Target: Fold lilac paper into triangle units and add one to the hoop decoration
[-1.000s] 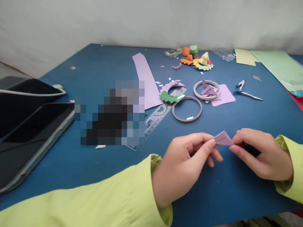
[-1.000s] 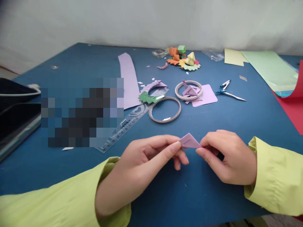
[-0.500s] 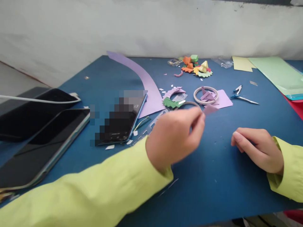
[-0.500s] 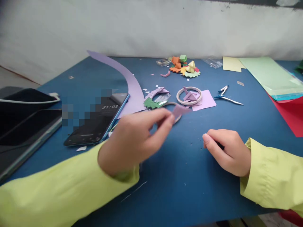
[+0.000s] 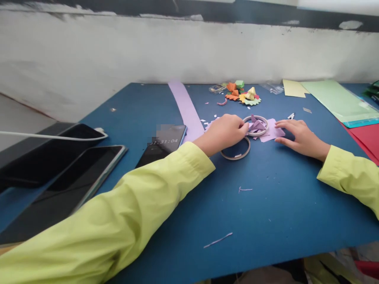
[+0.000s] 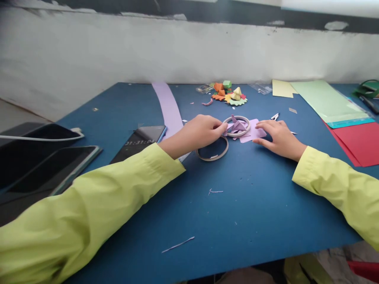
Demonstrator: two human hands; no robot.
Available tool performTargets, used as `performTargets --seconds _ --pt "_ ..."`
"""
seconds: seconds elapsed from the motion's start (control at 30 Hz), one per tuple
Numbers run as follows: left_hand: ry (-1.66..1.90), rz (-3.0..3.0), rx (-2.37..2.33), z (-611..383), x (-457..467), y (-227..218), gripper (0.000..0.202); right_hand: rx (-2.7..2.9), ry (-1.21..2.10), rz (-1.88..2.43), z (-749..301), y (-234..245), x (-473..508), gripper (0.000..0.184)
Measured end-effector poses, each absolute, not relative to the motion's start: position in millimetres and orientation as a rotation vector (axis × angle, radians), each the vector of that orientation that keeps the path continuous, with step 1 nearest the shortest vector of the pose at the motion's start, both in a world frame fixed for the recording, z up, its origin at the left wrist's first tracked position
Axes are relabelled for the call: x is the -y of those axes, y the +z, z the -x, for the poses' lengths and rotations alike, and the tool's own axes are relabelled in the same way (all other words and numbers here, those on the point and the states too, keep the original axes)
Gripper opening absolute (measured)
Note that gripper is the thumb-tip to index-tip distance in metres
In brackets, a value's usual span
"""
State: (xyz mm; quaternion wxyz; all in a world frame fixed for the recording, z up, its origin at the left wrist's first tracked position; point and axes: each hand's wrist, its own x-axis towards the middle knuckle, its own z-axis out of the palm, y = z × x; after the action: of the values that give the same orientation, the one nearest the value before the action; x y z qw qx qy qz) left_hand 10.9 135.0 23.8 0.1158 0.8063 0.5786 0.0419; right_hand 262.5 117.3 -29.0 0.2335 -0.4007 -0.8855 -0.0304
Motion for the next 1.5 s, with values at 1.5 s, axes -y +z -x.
performTargets --seconds 1.5 --pt "0.587 -3.396 -0.92 3.9 -107.0 2.3 0.03 2.627 -1.141 0.731 -237.8 11.5 -70.8 0.026"
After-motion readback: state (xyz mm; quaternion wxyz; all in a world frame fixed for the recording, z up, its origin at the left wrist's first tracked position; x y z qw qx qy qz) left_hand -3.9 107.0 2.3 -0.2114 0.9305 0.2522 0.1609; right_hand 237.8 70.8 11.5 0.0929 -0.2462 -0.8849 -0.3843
